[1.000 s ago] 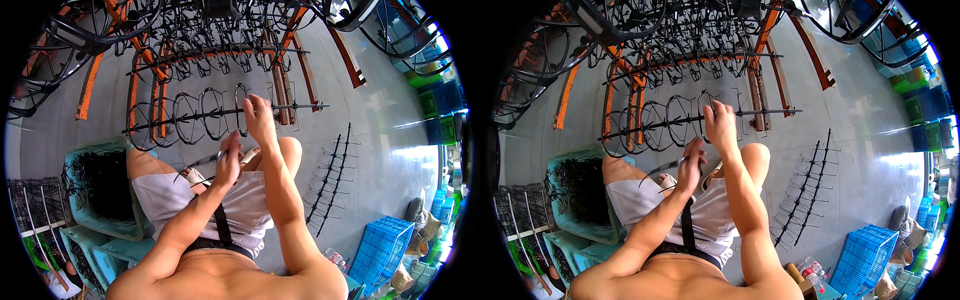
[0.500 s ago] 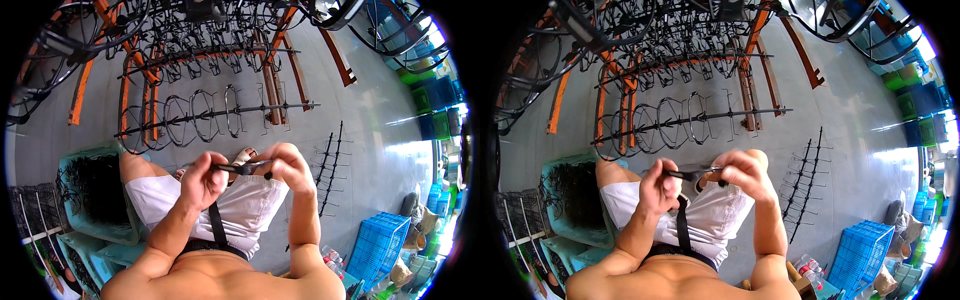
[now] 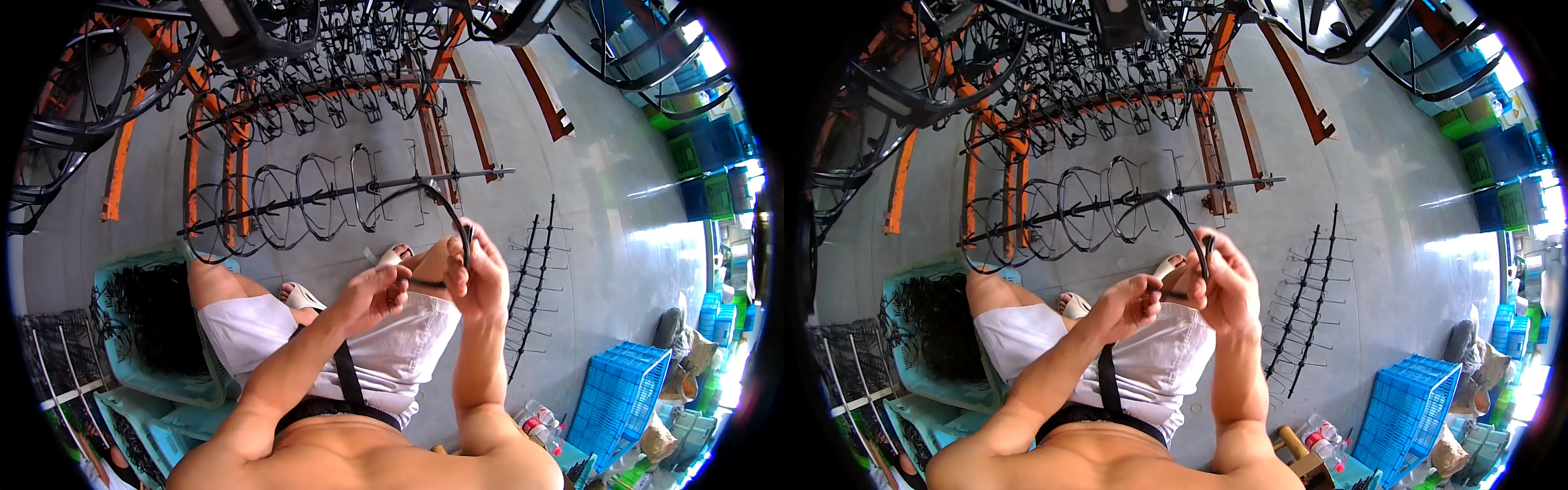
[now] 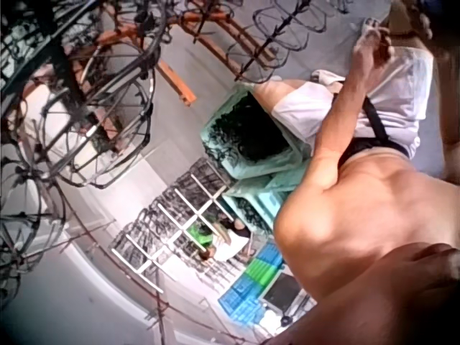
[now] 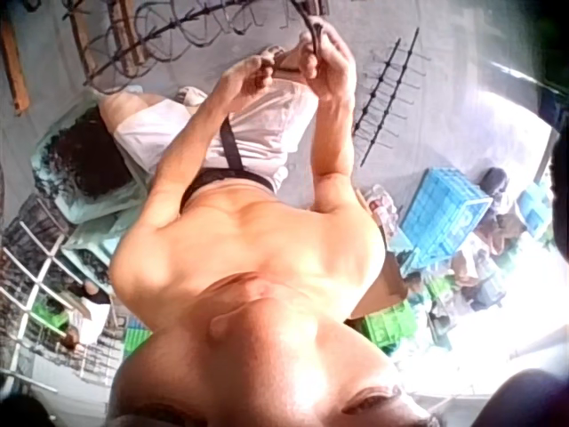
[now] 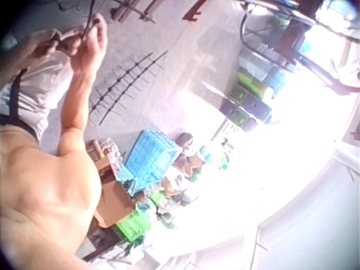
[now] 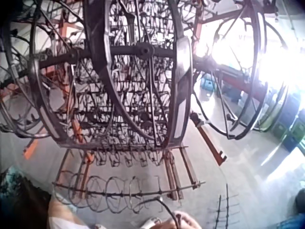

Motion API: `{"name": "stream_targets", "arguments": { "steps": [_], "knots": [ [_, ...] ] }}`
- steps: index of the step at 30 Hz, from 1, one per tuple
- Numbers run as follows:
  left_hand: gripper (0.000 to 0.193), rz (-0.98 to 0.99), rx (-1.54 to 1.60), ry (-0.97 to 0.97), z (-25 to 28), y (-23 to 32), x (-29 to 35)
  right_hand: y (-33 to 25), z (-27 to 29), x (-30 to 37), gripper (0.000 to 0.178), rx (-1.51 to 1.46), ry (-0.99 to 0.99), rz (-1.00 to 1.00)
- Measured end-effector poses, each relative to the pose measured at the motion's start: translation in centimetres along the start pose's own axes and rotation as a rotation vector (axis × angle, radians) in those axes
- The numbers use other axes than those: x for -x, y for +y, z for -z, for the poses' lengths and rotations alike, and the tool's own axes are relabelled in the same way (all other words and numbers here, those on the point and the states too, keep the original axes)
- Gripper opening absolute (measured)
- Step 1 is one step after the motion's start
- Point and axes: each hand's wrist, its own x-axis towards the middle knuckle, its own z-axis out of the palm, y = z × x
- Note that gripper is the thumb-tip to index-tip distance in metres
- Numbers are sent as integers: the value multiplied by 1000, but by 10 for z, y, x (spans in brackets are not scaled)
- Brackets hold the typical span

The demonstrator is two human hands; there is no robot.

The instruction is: The person sits on the floor and repeatedly picks up black plastic hanger parts from a green basket, then attaches them to a metal rod on a rack. The person continues this process, adding multiple hangers to the rack.

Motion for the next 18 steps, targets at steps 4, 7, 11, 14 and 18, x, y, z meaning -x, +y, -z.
{"name": "stream_targets", "arguments": {
  "steps": [4,7,11,14,18],
  "knots": [
    [24,-274,-827,381,5,-6,-25,-23,-8,-47,21,332,178,-27],
    [27,-807,-1356,526,-32,-11,-43,-1,9,-88,16,384,221,-140],
    [53,-957,-1669,555,-5,-5,-91,32,43,-125,16,315,206,-207],
    [59,-720,-1511,462,10,3,-108,38,54,-135,19,358,196,-127],
    [52,-721,-1364,482,7,11,-110,34,55,-135,21,352,124,-98]
  ]
}}
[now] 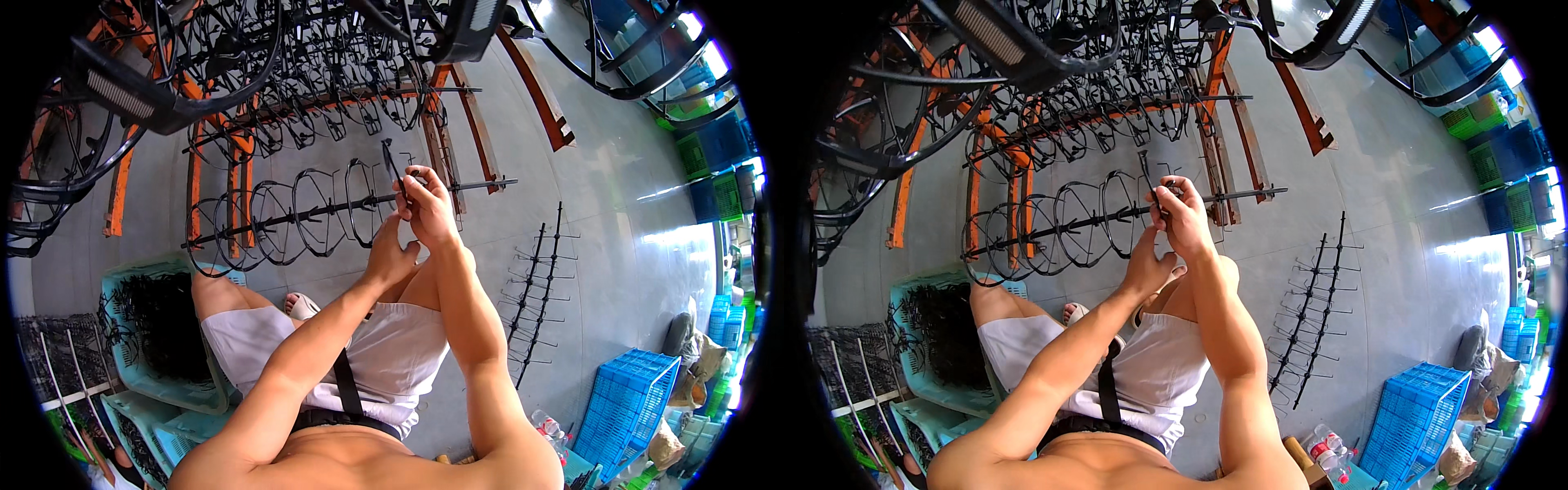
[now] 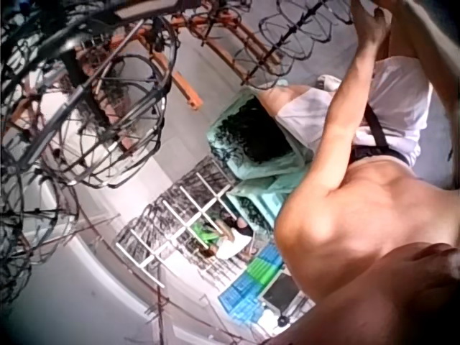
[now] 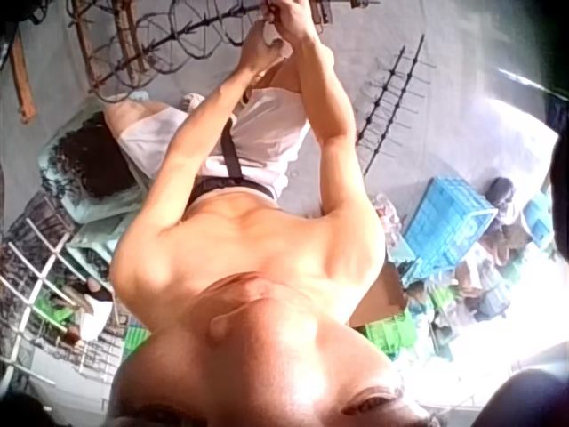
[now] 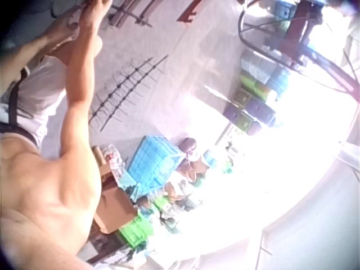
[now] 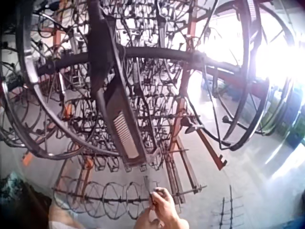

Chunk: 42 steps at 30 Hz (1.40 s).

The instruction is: The person sits on the floor and repeatedly picks up black plastic hanger parts from a green basket, then attaches them to a metal rod on a rack. The person continues this process, adding multiple hangers to the rack.

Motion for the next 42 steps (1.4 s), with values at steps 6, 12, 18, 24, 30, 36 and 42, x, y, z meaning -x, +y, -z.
{"name": "stream_targets", "arguments": {
  "steps": [6,12,18,24,30,36,42],
  "knots": [
    [55,160,832,162,2,5,-33,-26,-7,27,14,41,-21,-175],
    [45,295,1028,363,-6,23,-57,-41,6,31,14,-9,-18,-53],
    [35,185,541,263,-19,18,-4,-16,5,0,13,100,113,-48],
    [55,-21,57,9,-21,-5,18,-41,-16,8,18,189,153,-143],
    [51,-66,-94,112,-18,4,14,-26,-27,-7,16,76,135,-243],
    [50,36,-53,142,-19,-10,13,17,-12,-20,26,294,282,-28],
    [44,-1,-36,165,-21,-19,17,22,-2,-15,26,242,239,45]
  ]
}}
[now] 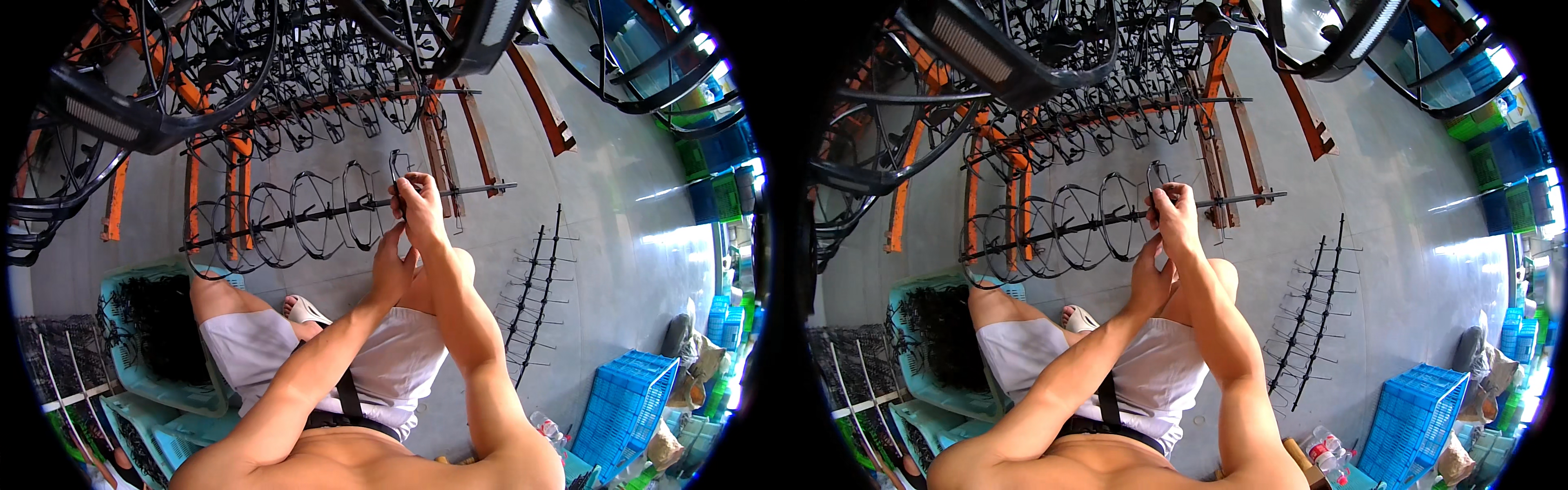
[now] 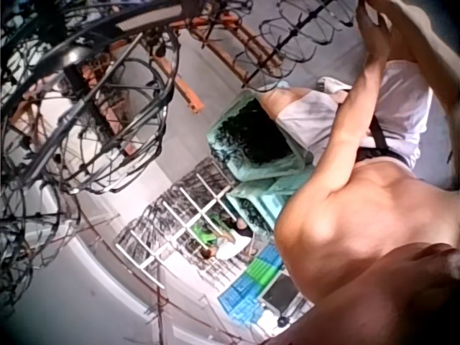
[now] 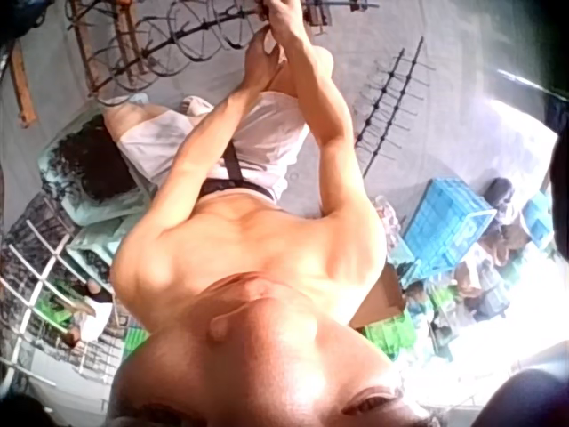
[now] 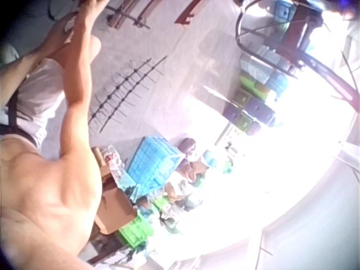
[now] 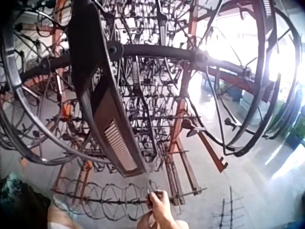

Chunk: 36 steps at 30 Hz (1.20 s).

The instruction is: The person sits on the floor and repeatedly picks up black plastic hanger parts from a green basket, then attaches them to a metal rod on a rack. The person continues this process, adding multiple hangers to the rack.

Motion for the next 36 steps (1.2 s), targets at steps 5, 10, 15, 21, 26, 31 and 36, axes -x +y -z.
{"name": "stream_targets", "arguments": {
  "steps": [5,10,15,21,26,31,36],
  "knots": [
    [43,17,28,-37,3,5,-3,0,3,6,25,-61,4,12],
    [42,23,8,-47,6,9,-4,3,6,6,25,-73,-16,46],
    [43,30,57,-32,6,10,-4,4,7,3,24,-74,-42,80],
    [32,-182,-83,25,9,-3,-10,-5,4,18,20,1,-36,37],
    [20,-41,-17,56,1,0,-2,-27,18,23,19,-39,-95,-170],
    [17,166,205,-31,5,17,-4,-34,24,22,19,-38,-128,-225],
    [17,238,356,-81,3,9,-7,-35,22,21,19,-20,-136,-228]
  ]
}}
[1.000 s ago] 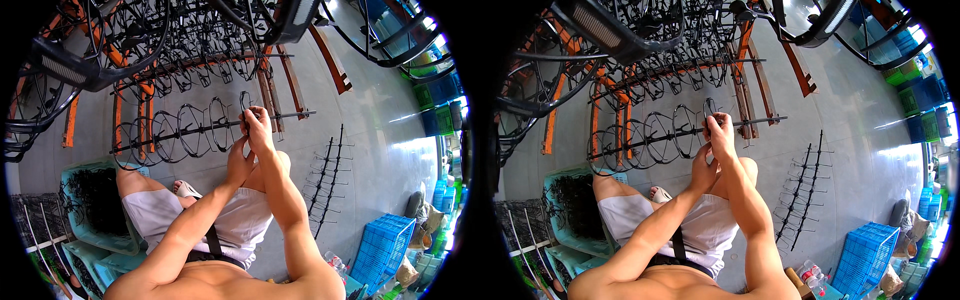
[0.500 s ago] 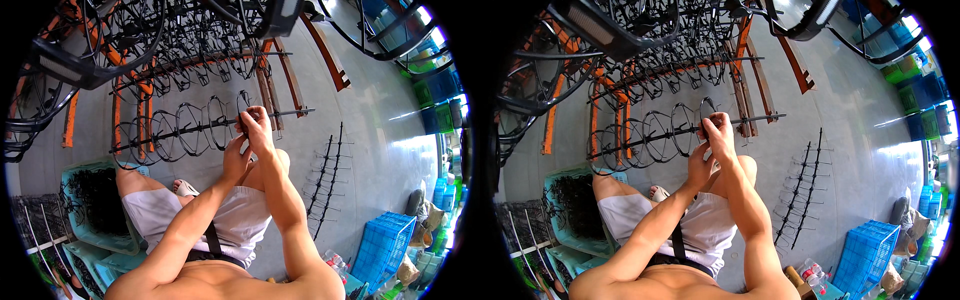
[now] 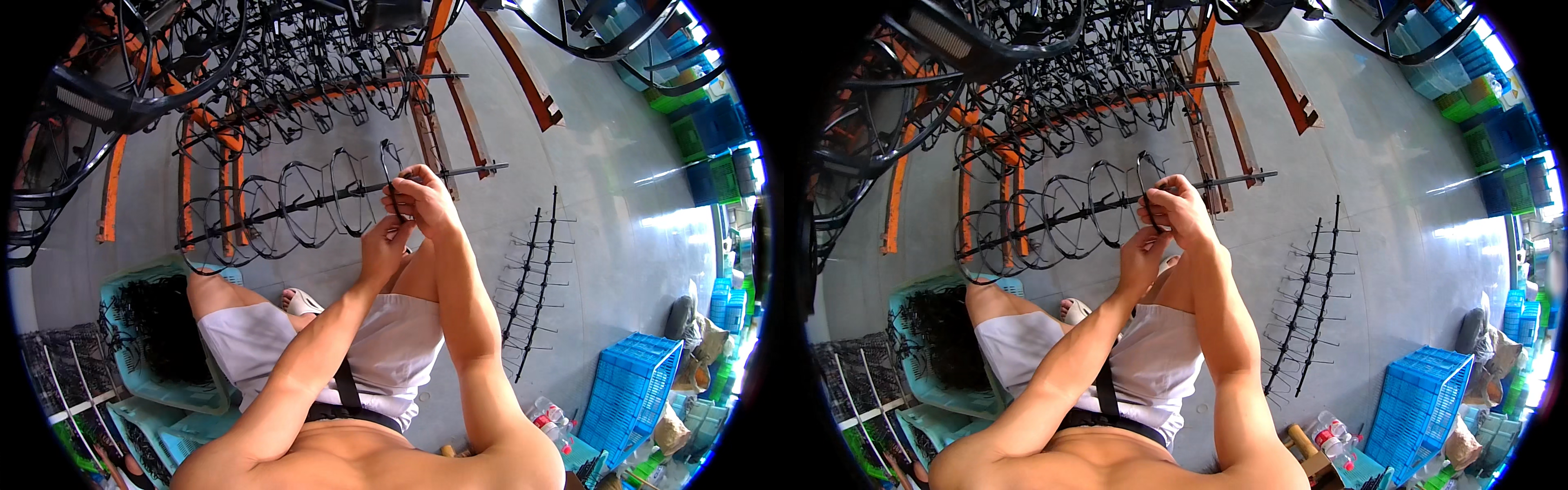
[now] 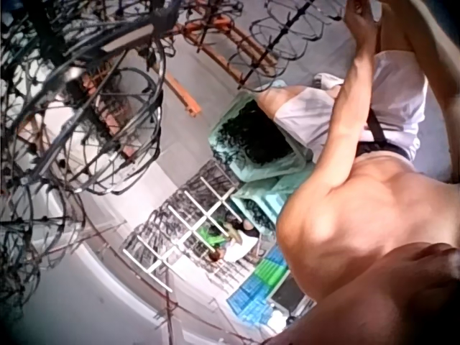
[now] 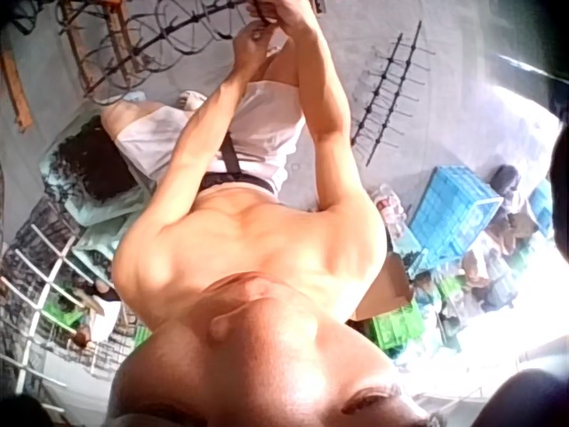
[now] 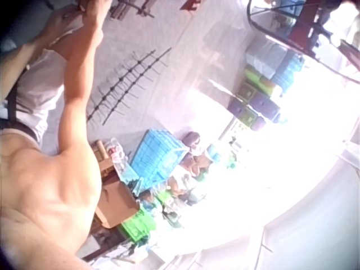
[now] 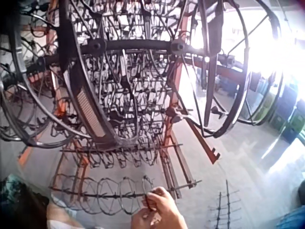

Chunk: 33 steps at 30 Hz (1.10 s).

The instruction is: The person sits on the floor and repeatedly picks up black plastic hanger parts from a green basket, then attaches them to a metal rod on a rack. The person continues this process, adding multiple hangers to the rack.

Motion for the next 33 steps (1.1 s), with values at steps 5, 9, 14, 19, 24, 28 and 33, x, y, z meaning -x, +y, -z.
{"name": "stream_targets", "arguments": {
  "steps": [5,9,14,19,24,28,33],
  "knots": [
    [21,-20,-77,46,-6,9,0,-2,2,-1,19,61,6,31],
    [19,153,39,0,-4,1,-3,-3,-1,0,19,77,-2,21],
    [28,11,105,11,-14,-4,12,-4,0,4,21,111,-1,66],
    [29,-168,-63,-51,19,-4,55,4,-1,2,28,227,62,160],
    [25,-164,-52,-195,183,56,132,27,-15,13,36,539,220,475],
    [15,-210,-154,675,358,24,151,32,-4,28,34,1056,574,694],
    [31,399,-693,840,525,-134,171,89,-139,85,34,999,645,1050]
  ]
}}
